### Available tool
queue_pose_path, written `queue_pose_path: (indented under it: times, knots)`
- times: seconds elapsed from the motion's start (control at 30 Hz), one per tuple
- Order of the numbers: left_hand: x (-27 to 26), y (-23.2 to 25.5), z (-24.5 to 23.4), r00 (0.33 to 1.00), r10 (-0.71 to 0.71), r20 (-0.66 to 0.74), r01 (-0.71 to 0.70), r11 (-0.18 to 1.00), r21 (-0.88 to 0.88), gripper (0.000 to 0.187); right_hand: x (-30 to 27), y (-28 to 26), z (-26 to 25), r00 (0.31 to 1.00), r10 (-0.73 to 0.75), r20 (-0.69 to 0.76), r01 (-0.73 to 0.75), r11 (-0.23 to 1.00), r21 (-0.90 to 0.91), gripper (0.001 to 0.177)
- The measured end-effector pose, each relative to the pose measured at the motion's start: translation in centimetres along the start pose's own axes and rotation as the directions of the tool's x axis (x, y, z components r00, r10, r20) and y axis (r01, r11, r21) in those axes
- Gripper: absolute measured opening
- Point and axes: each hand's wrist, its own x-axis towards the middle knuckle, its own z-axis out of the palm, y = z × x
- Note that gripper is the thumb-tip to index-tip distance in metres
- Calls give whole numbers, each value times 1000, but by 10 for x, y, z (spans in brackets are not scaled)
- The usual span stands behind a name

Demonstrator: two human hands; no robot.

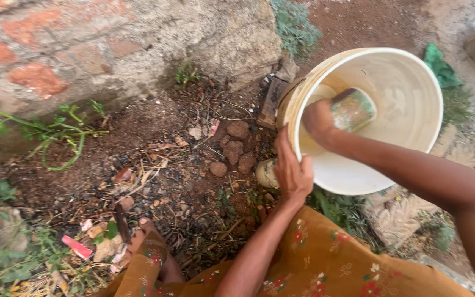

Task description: The person tends to a small plant in the soil by hand, using a small container to pour liquid onto the roots and then manually arranging the dirt and debris around the base.

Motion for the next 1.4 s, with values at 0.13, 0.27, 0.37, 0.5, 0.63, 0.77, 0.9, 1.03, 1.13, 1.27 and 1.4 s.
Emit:
queue_pose_path:
  times: [0.13, 0.27, 0.37, 0.5, 0.63, 0.77, 0.9, 1.03, 1.13, 1.27, 1.4]
  knots:
    - [-14, -8, -20, 994, 103, -43, -101, 994, 42, 71, 14, -38, 17, 1000, -21, 6, 21, 994, -103, 27]
    - [-19, -8, -30, 996, 86, 0, -86, 995, -42, 74, 25, -56, 26, 1000, 8, -20, -8, 1000, 30, 27]
    - [-15, -5, -30, 996, 91, -7, -91, 996, -25, 73, 16, -56, 11, 990, 94, -103, -89, 994, 59, 29]
    - [-5, 10, -28, 998, 46, 32, -47, 999, 3, 71, 21, -20, 2, 992, 119, -46, -95, 929, 358, 16]
    - [29, 30, -21, 989, -28, 147, 15, 996, 93, 70, 37, 37, 9, 923, 383, 44, -323, 707, 628, 21]
    - [63, 31, -8, 949, -135, 286, 97, 985, 142, 81, 16, 88, 30, 819, 566, 97, -405, 449, 797, 35]
    - [86, 26, -7, 906, -101, 410, 49, 990, 135, 82, -24, 137, 37, 706, 689, 165, -427, 228, 875, 36]
    - [115, 52, -55, 681, -273, 680, 18, 934, 357, 82, -69, 183, 6, 661, 720, 210, -380, 80, 921, 41]
    - [148, 74, -131, 530, -400, 748, -312, 728, 610, 82, -102, 205, -46, 684, 711, 163, -372, 147, 917, 50]
    - [159, 91, -232, 576, -456, 678, -113, 778, 618, 86, -140, 216, -135, 694, 679, -239, -131, 445, 886, 39]
    - [152, 98, -305, 734, -281, 618, -93, 860, 502, 88, -136, 214, -221, 839, 514, -179, -119, 494, 861, 48]
